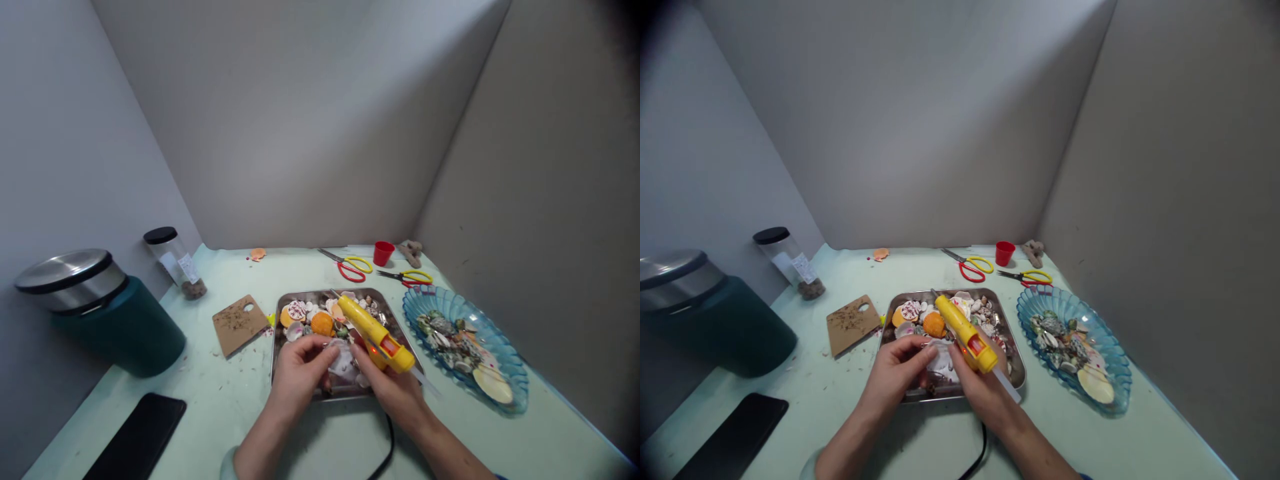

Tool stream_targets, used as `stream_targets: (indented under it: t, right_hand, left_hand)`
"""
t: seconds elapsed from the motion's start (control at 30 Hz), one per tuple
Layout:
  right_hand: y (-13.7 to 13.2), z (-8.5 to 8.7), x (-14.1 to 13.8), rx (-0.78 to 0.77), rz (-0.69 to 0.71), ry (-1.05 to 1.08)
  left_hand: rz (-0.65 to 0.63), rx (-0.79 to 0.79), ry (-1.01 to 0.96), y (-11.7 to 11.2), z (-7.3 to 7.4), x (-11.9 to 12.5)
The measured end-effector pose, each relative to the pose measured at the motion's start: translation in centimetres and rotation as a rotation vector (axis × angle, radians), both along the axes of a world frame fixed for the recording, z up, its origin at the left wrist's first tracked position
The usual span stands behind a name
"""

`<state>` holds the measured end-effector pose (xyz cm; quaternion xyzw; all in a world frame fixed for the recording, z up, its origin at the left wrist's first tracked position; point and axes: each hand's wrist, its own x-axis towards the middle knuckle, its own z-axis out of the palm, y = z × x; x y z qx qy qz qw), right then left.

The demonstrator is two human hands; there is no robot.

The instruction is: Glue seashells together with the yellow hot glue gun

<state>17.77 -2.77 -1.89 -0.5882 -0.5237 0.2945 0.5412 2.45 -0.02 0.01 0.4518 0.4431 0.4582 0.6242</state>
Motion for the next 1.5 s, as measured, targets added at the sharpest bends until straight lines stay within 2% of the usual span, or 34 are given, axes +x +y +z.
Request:
stream_targets:
  t: [0.17,0.33,0.47,0.83,1.5]
  right_hand:
    - [0.1,-0.7,0.2,-0.020,-0.026,0.005]
    - [0.3,-0.5,0.0,-0.035,-0.062,0.049]
    - [0.3,-0.3,0.0,-0.038,-0.038,0.084]
    - [0.3,-0.8,0.2,-0.054,-0.005,0.104]
    - [0.2,-2.1,0.7,-0.043,-0.004,0.063]
  left_hand:
    - [0.033,0.012,0.025,-0.2,0.0,0.0]
    - [-0.027,0.028,0.016,-0.3,0.2,0.0]
    - [-0.070,0.046,0.015,-0.3,0.3,0.0]
    - [0.008,0.056,0.062,-0.1,-0.4,-0.1]
    - [-0.022,0.047,0.063,-0.2,0.1,0.0]
